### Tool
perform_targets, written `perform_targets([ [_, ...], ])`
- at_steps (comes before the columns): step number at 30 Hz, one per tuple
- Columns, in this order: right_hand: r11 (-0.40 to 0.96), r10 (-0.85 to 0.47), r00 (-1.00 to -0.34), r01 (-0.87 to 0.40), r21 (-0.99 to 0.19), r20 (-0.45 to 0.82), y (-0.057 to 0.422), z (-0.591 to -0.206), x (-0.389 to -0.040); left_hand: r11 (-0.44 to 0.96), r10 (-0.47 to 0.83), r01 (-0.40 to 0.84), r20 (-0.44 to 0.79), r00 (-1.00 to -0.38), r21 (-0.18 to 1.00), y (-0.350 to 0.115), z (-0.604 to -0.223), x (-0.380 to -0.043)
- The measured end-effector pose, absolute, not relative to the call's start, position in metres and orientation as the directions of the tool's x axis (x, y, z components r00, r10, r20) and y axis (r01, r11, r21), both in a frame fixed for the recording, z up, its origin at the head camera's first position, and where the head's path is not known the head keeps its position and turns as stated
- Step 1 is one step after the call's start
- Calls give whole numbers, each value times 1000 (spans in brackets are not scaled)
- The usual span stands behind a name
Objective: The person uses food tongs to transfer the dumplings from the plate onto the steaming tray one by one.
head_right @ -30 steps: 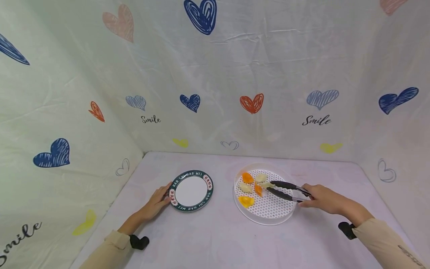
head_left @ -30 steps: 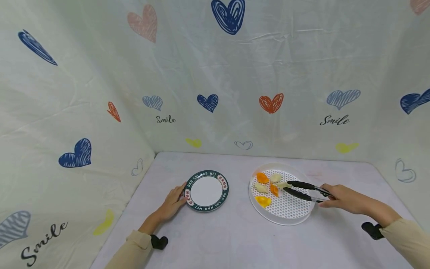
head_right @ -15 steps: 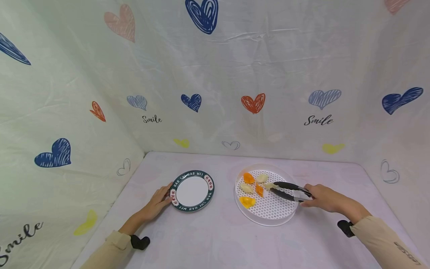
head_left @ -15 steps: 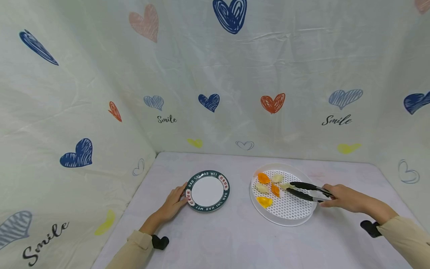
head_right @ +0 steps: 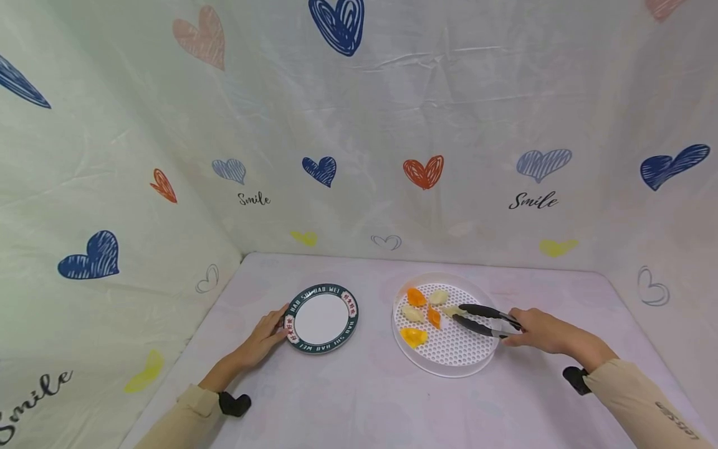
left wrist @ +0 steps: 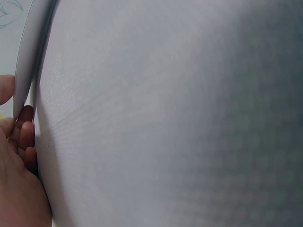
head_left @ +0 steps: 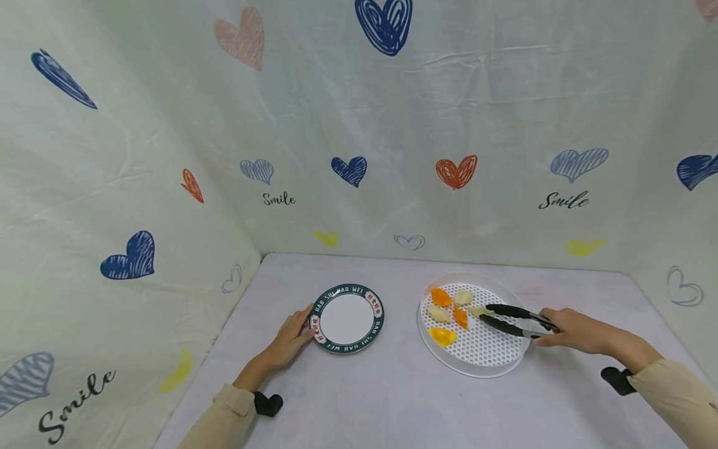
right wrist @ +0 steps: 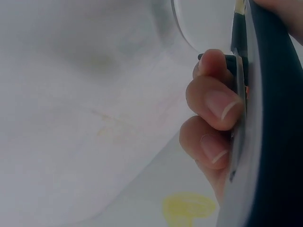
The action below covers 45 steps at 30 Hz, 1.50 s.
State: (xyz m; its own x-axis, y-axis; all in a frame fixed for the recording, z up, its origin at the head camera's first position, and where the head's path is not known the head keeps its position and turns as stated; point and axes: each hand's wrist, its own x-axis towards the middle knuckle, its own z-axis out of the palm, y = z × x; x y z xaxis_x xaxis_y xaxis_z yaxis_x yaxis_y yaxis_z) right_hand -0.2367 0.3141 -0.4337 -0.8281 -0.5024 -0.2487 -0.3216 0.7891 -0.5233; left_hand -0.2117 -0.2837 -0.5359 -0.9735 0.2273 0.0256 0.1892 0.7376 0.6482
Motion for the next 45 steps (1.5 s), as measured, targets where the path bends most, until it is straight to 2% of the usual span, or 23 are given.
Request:
perform_targets([
  [11,789,-468,-838,-251,-561,-282,315,-429,-236,738,225,179,13,-974,651,-283,-534,-211],
  [20,770,-494,-855,-348,-535,-156,314,-427,-231,741,222,176,10,-975,648,-283,-532,-211],
  [32,738,-463,-886,-400,-544,23,296,-420,-227,737,220,175,12,-975,652,-282,-532,-211],
  [45,760,-440,-897,-389,-520,27,274,-426,-230,737,218,176,17,-976,652,-282,-531,-209],
])
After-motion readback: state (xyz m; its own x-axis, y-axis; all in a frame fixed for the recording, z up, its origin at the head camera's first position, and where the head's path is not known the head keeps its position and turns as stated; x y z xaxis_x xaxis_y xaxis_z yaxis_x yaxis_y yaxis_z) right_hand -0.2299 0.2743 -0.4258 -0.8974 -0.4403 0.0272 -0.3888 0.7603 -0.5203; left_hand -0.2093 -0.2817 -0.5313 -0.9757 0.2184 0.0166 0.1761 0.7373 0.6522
